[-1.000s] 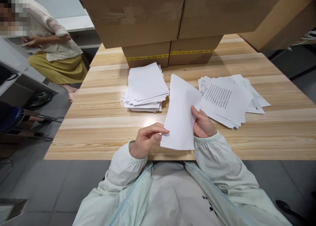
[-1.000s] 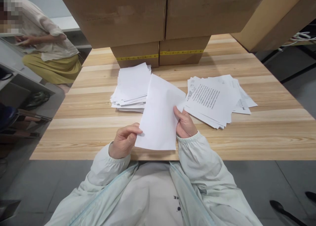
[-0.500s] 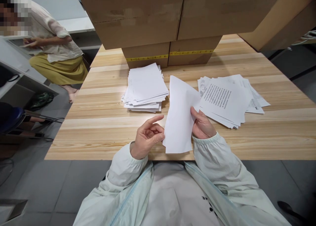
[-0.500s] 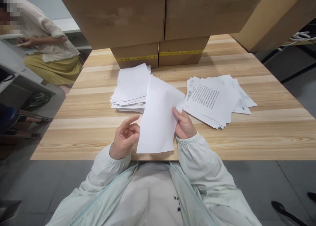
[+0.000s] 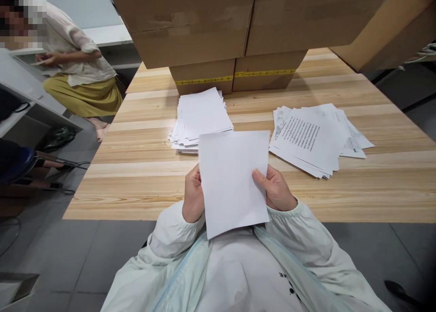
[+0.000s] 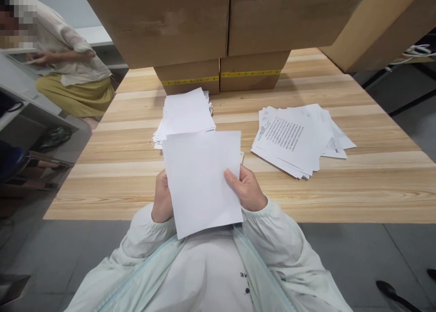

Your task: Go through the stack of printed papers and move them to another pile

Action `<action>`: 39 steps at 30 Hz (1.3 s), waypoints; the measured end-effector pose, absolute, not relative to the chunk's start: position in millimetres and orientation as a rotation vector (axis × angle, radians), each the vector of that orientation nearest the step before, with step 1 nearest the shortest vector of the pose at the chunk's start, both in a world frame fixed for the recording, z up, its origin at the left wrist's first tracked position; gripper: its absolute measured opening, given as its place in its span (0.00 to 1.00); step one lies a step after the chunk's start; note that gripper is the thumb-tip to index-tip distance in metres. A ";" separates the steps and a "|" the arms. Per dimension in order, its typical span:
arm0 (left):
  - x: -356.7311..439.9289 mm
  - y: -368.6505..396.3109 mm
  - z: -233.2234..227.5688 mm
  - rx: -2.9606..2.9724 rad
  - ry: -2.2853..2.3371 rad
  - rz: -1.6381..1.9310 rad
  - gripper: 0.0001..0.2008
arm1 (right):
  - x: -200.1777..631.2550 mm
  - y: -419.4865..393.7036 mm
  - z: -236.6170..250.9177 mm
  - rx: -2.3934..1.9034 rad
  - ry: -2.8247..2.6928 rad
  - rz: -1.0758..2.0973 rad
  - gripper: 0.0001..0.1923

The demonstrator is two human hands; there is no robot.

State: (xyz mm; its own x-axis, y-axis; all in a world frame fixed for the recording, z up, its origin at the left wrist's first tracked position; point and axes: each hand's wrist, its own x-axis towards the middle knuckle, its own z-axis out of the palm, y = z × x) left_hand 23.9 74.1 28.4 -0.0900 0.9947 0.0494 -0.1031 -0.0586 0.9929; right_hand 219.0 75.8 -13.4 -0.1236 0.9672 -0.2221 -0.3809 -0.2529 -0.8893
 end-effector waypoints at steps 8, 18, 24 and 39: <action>15.1 71.5 29.0 1.042 1.396 1.535 0.07 | 236.5 48.1 -11.0 -1.325 -1.092 1.332 0.18; 19.6 72.6 17.9 0.693 1.174 1.239 0.25 | 239.1 42.0 -8.3 -1.297 -0.969 1.333 0.26; 18.9 68.3 6.4 0.644 1.146 1.175 0.26 | 227.1 42.7 -26.3 -1.461 -1.057 1.138 0.53; 22.0 68.2 2.8 0.645 1.102 1.137 0.24 | 240.4 56.6 -40.2 -1.466 -0.914 1.111 0.37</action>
